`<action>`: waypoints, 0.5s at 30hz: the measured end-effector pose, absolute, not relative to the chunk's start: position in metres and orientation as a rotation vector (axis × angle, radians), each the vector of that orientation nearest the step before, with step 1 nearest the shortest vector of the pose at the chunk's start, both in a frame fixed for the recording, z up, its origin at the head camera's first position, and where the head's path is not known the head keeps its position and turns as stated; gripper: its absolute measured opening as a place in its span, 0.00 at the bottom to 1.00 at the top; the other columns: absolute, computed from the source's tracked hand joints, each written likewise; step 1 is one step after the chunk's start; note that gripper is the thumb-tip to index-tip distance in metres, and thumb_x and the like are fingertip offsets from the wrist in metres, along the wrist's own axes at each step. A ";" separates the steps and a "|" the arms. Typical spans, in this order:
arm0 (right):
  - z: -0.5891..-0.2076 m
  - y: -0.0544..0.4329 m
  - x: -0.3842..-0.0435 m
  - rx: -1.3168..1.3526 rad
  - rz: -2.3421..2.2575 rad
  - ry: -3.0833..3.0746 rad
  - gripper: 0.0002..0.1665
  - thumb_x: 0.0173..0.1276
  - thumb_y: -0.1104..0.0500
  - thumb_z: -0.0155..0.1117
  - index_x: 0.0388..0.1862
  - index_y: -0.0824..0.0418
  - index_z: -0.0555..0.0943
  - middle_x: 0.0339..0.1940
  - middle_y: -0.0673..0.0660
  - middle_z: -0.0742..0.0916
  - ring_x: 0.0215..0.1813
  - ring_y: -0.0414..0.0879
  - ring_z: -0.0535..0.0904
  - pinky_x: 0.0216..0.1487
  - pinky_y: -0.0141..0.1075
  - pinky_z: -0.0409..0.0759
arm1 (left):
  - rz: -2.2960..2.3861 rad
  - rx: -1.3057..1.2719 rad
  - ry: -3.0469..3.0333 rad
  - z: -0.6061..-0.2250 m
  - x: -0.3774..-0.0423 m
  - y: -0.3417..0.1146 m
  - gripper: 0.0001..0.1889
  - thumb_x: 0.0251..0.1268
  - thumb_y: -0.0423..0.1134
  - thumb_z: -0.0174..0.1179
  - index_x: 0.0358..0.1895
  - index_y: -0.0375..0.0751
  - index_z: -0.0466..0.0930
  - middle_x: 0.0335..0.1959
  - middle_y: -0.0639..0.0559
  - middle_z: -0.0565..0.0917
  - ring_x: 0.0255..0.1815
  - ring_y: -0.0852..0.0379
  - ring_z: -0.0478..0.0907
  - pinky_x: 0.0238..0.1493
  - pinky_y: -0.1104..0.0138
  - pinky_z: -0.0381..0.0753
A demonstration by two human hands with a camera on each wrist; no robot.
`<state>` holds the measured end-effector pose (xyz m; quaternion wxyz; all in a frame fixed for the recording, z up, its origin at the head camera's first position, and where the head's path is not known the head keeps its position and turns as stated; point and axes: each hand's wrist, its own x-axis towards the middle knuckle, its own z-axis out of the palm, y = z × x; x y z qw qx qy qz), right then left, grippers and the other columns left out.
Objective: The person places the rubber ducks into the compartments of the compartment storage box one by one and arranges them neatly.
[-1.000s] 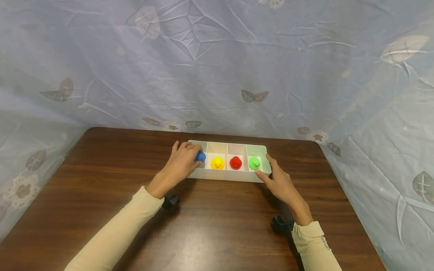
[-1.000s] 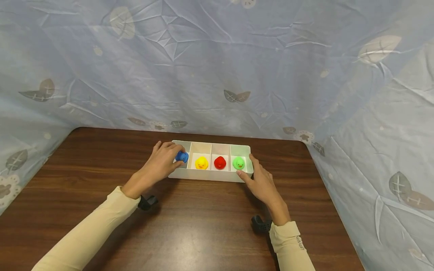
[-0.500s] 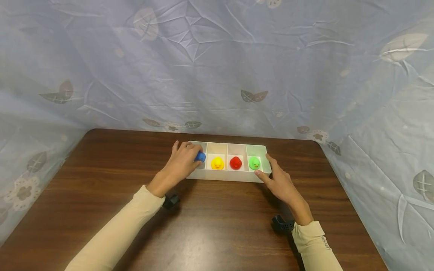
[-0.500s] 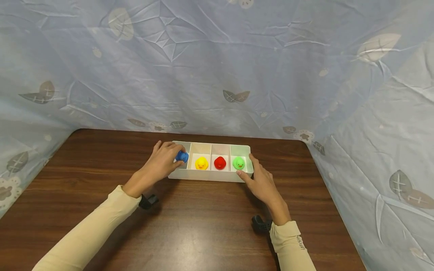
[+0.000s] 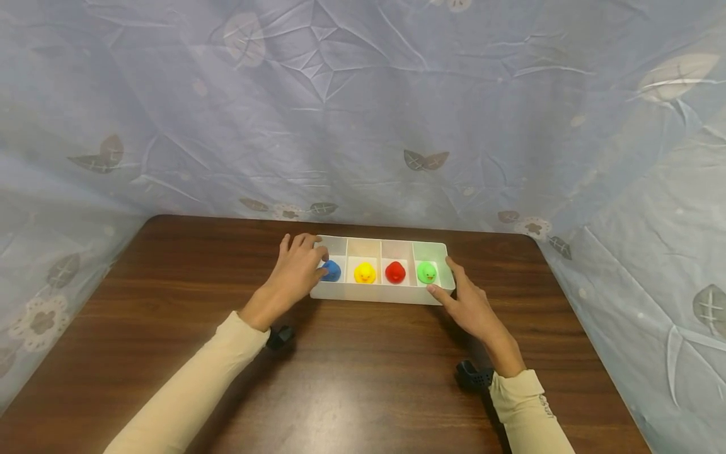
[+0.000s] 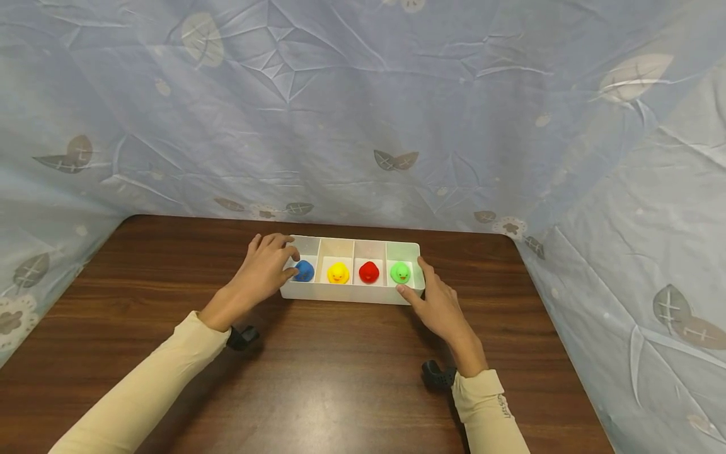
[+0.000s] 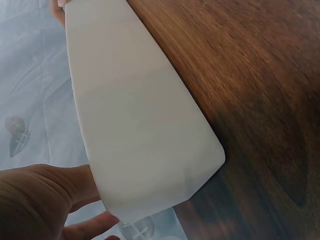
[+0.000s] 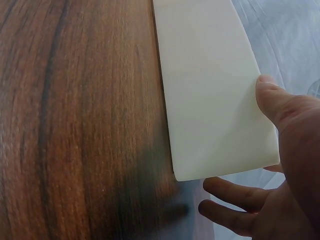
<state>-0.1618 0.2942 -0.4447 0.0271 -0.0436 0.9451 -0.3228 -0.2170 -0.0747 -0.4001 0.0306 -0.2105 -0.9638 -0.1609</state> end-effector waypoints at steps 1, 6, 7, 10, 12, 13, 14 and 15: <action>-0.445 0.294 -0.162 -0.133 -0.996 2.919 0.55 0.82 0.33 0.55 0.90 0.60 0.45 0.88 0.72 0.60 0.85 0.75 0.59 0.79 0.74 0.63 | -0.494 -0.648 -2.968 -0.401 -0.218 -0.075 0.10 0.70 0.39 0.72 0.50 0.41 0.88 0.75 0.35 0.76 0.80 0.30 0.66 0.82 0.26 0.52; -0.445 0.295 -0.161 -0.127 -0.990 2.923 0.55 0.81 0.32 0.55 0.90 0.59 0.46 0.87 0.72 0.61 0.84 0.75 0.59 0.78 0.74 0.64 | -0.478 -0.648 -2.968 -0.405 -0.222 -0.072 0.09 0.70 0.41 0.73 0.46 0.41 0.91 0.77 0.33 0.73 0.81 0.29 0.64 0.82 0.26 0.52; -0.444 0.294 -0.161 -0.128 -0.990 2.924 0.55 0.81 0.32 0.55 0.90 0.59 0.46 0.87 0.72 0.61 0.84 0.75 0.60 0.78 0.74 0.64 | -0.466 -0.645 -2.974 -0.405 -0.223 -0.071 0.09 0.69 0.42 0.74 0.46 0.41 0.91 0.78 0.32 0.72 0.81 0.28 0.63 0.82 0.26 0.52; -0.444 0.294 -0.161 -0.130 -0.989 2.927 0.55 0.81 0.32 0.55 0.90 0.60 0.46 0.87 0.72 0.62 0.84 0.75 0.60 0.78 0.74 0.64 | -0.422 -0.631 -2.996 -0.405 -0.225 -0.067 0.10 0.69 0.44 0.74 0.43 0.41 0.92 0.79 0.30 0.70 0.82 0.27 0.61 0.81 0.25 0.52; -0.444 0.294 -0.160 -0.131 -0.989 2.928 0.55 0.81 0.32 0.55 0.90 0.60 0.46 0.87 0.72 0.62 0.84 0.75 0.60 0.78 0.74 0.64 | -0.403 -0.622 -3.010 -0.404 -0.227 -0.065 0.10 0.68 0.44 0.74 0.42 0.41 0.92 0.79 0.29 0.69 0.83 0.27 0.60 0.81 0.25 0.52; -0.443 0.294 -0.160 -0.131 -0.988 2.927 0.55 0.81 0.32 0.55 0.90 0.59 0.46 0.87 0.72 0.61 0.84 0.75 0.60 0.78 0.74 0.64 | -0.393 -0.619 -3.017 -0.404 -0.228 -0.064 0.10 0.68 0.44 0.75 0.42 0.40 0.92 0.79 0.28 0.69 0.83 0.27 0.60 0.81 0.25 0.52; -0.443 0.294 -0.160 -0.131 -0.985 2.928 0.55 0.81 0.32 0.55 0.90 0.59 0.46 0.87 0.72 0.61 0.84 0.75 0.60 0.78 0.74 0.64 | -0.385 -0.616 -3.022 -0.404 -0.229 -0.063 0.10 0.68 0.44 0.75 0.41 0.40 0.92 0.79 0.28 0.69 0.83 0.27 0.59 0.81 0.25 0.51; -0.443 0.294 -0.160 -0.129 -0.986 2.926 0.55 0.81 0.32 0.55 0.90 0.59 0.46 0.87 0.72 0.61 0.84 0.75 0.59 0.79 0.74 0.63 | -0.385 -0.612 -3.031 -0.403 -0.230 -0.062 0.10 0.68 0.44 0.74 0.41 0.40 0.92 0.79 0.28 0.69 0.83 0.27 0.59 0.82 0.25 0.51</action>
